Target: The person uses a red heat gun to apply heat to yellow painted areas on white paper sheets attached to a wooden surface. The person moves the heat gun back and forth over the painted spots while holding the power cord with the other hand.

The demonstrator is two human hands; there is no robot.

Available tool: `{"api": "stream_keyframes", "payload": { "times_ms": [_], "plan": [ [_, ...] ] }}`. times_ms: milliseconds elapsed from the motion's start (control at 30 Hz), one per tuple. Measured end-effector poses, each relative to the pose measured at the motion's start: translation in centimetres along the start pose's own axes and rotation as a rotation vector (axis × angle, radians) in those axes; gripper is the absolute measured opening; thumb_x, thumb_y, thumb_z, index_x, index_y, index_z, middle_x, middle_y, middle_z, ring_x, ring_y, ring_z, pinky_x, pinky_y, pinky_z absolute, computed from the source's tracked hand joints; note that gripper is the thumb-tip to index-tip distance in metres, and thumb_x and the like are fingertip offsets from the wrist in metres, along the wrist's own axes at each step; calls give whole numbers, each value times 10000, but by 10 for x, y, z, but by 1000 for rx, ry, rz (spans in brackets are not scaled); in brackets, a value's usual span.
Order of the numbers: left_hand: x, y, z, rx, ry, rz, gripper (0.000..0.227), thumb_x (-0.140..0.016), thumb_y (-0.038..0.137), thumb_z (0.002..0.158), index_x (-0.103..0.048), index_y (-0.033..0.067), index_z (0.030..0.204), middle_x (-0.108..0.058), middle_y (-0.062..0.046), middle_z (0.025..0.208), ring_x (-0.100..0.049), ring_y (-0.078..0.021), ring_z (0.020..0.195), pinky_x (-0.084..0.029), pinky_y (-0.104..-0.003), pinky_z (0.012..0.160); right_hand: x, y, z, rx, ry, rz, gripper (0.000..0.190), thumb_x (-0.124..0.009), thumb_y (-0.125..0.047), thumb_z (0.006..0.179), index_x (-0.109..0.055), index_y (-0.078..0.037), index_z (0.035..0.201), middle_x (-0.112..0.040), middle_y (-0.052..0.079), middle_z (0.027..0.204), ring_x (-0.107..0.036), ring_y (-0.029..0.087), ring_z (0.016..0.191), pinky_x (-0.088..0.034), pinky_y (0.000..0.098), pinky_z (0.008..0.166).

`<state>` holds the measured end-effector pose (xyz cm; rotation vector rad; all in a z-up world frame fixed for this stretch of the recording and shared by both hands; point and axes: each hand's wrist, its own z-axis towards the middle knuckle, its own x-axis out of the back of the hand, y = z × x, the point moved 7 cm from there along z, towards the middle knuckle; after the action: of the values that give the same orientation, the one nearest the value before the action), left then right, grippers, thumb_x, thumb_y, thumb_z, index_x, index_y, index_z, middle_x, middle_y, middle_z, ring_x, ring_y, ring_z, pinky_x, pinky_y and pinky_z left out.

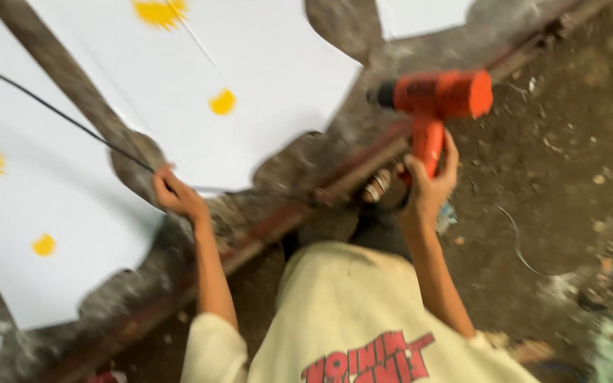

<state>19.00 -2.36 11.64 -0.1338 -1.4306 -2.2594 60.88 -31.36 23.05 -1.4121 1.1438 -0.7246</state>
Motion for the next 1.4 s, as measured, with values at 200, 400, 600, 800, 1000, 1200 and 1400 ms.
{"api": "stream_keyframes", "payload": {
  "times_ms": [200, 400, 600, 800, 1000, 1200, 1400],
  "plan": [
    [-90, 71, -24, 161, 5, 28, 208, -505, 6, 1040, -710, -23, 1013, -632, -52, 869, -483, -137, 730, -395, -301, 663, 34, -24, 120, 12, -80, -48, 696, -642, 49, 867, -449, -56, 1527, -636, 131, 1245, -644, 151, 799, -565, 286, 662],
    [-181, 99, -33, 247, 7, 11, 226, -483, 21, 1038, -706, 21, 998, -575, 13, 724, -416, -72, 541, -338, -275, 456, 42, -40, 216, 86, -167, -56, 745, -625, 63, 889, -387, -62, 1584, -623, 165, 1247, -667, 159, 774, -597, 305, 687],
    [-270, 86, -53, 370, -29, -23, 226, -447, 49, 1069, -673, 52, 1076, -471, 15, 604, -413, -81, 483, -327, -290, 428, 28, -46, 307, 123, -269, -84, 737, -606, 76, 945, -365, -58, 1628, -650, 216, 1368, -684, 167, 765, -608, 309, 689],
    [-355, 97, -81, 228, -16, 275, 197, -457, 15, 1028, -645, 66, 1056, -573, -67, 662, -534, -184, 529, -384, -386, 506, -6, -38, 399, 112, -377, -179, 713, -586, 96, 957, -376, -45, 1623, -695, 251, 1323, -682, 161, 716, -579, 281, 635],
    [-404, 113, -101, 276, -9, 523, 186, -475, 60, 1033, -630, 158, 1058, -703, -109, 776, -680, -309, 664, -461, -447, 565, -30, -37, 449, 20, -517, -280, 706, -615, 97, 984, -378, -32, 1637, -699, 225, 1313, -691, 152, 758, -593, 276, 658],
    [-410, 102, -107, 441, -76, 777, 180, -488, 98, 1015, -638, 197, 1018, -671, -90, 670, -644, -326, 587, -393, -479, 520, -34, -40, 469, 35, -485, -460, 729, -623, 90, 962, -384, -35, 1639, -712, 179, 1125, -688, 140, 729, -595, 262, 638],
    [-416, 109, -106, 325, -13, 822, 161, -488, 104, 1014, -613, 205, 1013, -704, -60, 744, -661, -305, 617, -417, -465, 506, -25, -48, 459, 68, -452, -395, 709, -584, 119, 992, -332, -25, 1639, -687, 174, 1246, -665, 141, 778, -584, 266, 693]
  ]
}}
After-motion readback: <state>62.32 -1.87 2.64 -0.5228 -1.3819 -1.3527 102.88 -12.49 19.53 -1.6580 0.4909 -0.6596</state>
